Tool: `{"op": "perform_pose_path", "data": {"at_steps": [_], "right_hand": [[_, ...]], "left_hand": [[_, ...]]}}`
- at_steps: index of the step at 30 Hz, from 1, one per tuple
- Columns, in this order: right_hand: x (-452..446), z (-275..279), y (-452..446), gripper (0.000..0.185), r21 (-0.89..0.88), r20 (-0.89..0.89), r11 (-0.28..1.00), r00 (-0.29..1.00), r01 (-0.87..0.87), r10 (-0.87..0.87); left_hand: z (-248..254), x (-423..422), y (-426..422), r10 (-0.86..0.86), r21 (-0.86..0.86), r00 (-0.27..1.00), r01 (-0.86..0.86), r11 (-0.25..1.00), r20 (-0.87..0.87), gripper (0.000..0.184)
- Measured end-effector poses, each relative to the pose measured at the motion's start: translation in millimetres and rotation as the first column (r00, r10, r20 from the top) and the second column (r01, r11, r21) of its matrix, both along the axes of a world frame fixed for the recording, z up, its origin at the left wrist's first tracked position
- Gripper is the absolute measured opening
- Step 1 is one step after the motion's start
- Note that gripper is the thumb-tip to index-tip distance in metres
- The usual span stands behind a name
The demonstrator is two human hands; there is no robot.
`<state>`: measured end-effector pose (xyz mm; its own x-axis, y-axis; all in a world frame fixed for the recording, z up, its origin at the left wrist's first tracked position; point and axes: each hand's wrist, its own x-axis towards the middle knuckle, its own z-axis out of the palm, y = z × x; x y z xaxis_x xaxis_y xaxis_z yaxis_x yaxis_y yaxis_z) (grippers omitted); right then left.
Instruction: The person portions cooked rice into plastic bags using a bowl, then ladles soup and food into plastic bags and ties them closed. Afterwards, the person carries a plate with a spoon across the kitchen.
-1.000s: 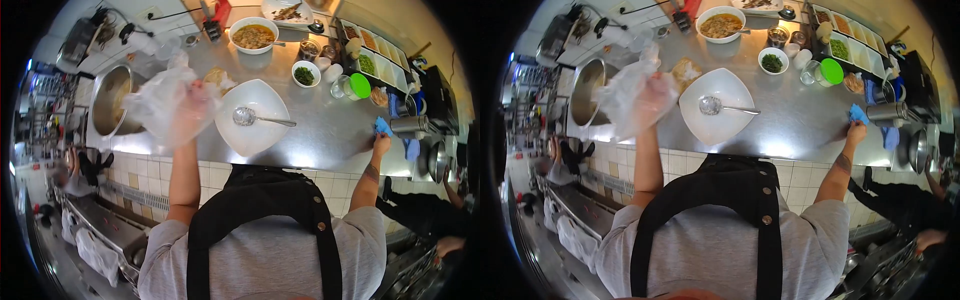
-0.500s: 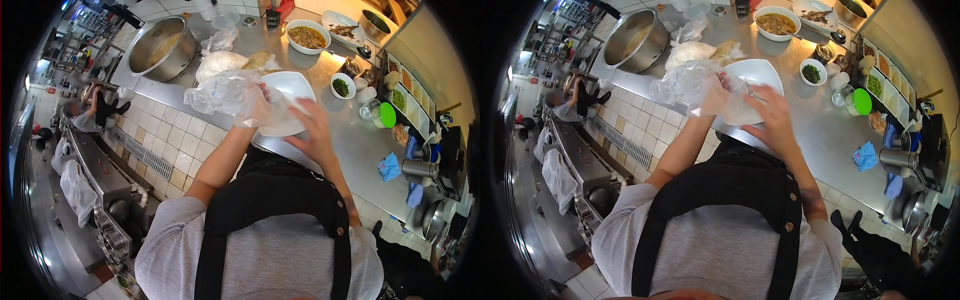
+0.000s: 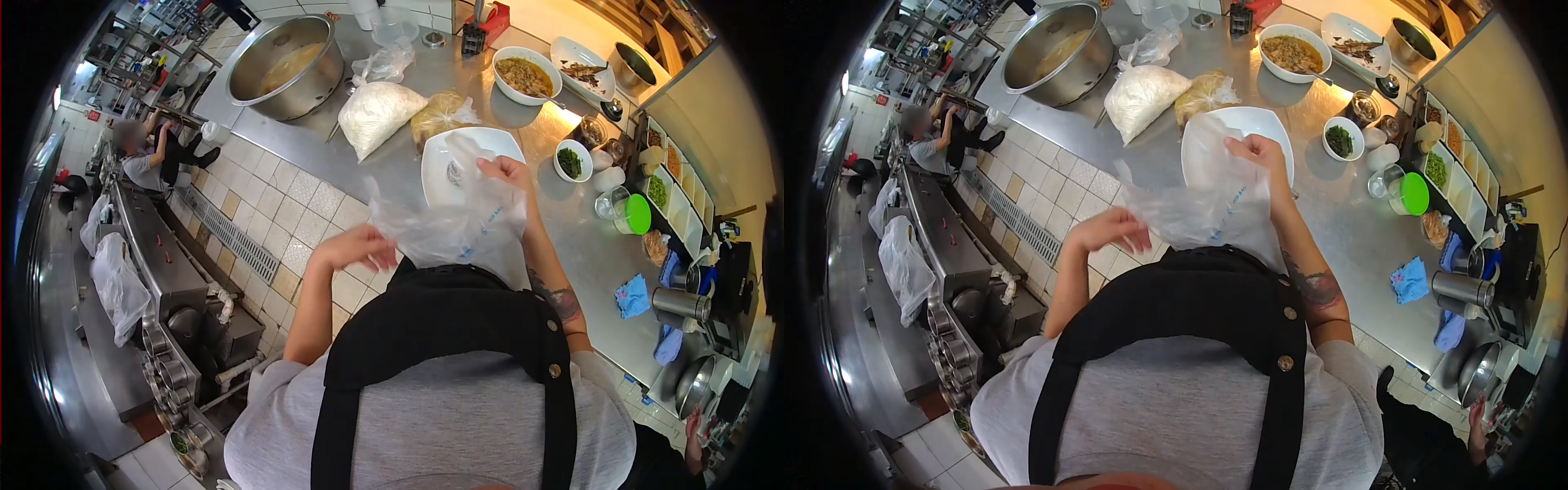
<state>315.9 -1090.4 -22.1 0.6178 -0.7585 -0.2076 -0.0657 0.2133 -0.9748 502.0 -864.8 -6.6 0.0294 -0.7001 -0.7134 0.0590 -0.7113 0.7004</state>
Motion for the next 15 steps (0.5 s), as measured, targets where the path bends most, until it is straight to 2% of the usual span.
{"op": "perform_pose_path", "data": {"at_steps": [2, 3, 5, 6, 7, 8, 9, 11, 12, 13, 14, 15], "right_hand": [[10.1, -10.1, 6.3, 0.033, -0.14, -0.021, 0.989, 0.999, -0.043, 0.041], [16.3, -15.4, 9.8, 0.036, -0.208, -0.028, 0.976, 0.998, -0.066, 0.062], [25.0, -27.1, 14.1, 0.039, -0.242, 0.096, 0.967, 0.99, -0.074, 0.1], [26.8, -29.7, 16.1, 0.041, -0.262, 0.155, 0.962, 0.981, -0.076, 0.12], [28.8, -28.4, 18.7, 0.04, -0.22, 0.142, 0.975, 0.988, -0.034, 0.066], [31.0, -26.6, 21.5, 0.039, -0.181, 0.127, 0.984, 0.992, 0.01, 0.014], [32.2, -25.4, 22.9, 0.038, -0.14, 0.112, 0.989, 0.993, 0.054, -0.039], [34.9, -29.2, 20.2, 0.031, -0.191, 0.122, 0.977, 0.99, 0.096, -0.073], [35.6, -28.1, 19.9, 0.028, -0.214, 0.126, 0.969, 0.988, 0.12, -0.094], [35.8, -28.7, 23.0, 0.025, -0.161, 0.19, 0.982, 0.98, 0.098, -0.066], [38.0, -29.5, 29.2, 0.022, -0.109, 0.253, 0.992, 0.967, 0.067, -0.037], [42.1, -26.3, 35.4, 0.021, -0.061, 0.319, 0.998, 0.948, 0.029, -0.008]], "left_hand": [[24.2, -16.2, 6.5, -0.187, -0.037, 0.975, 0.184, 0.982, -0.12, 0.034], [22.7, -17.1, 4.8, -0.116, -0.173, 0.946, 0.065, 0.983, -0.303, 0.034], [19.2, -16.7, -7.8, -0.057, -0.357, 0.765, -0.232, 0.905, -0.641, 0.035], [23.9, -25.2, -18.6, 0.249, -0.332, 0.722, -0.559, 0.76, -0.646, 0.033], [35.0, -36.7, -33.3, 0.515, -0.31, 0.567, -0.808, 0.502, -0.643, 0.032], [41.4, -42.2, -42.1, 0.703, -0.293, 0.322, -0.941, 0.167, -0.634, 0.031], [39.5, -39.3, -43.4, 0.783, -0.394, 0.273, -0.918, 0.039, -0.558, 0.029], [35.1, -28.9, -45.1, 0.901, -0.605, 0.129, -0.779, -0.166, -0.414, 0.026], [37.3, -29.8, -42.4, 0.917, -0.743, 0.364, -0.657, 0.128, -0.164, 0.026], [38.5, -36.3, -34.0, 0.835, -0.782, 0.538, -0.468, 0.411, 0.117, 0.027], [40.8, -42.6, -27.2, 0.665, -0.722, 0.636, -0.235, 0.651, 0.392, 0.027], [48.8, -55.5, -35.2, 0.576, -0.581, 0.765, -0.339, 0.74, 0.288, 0.024]]}}
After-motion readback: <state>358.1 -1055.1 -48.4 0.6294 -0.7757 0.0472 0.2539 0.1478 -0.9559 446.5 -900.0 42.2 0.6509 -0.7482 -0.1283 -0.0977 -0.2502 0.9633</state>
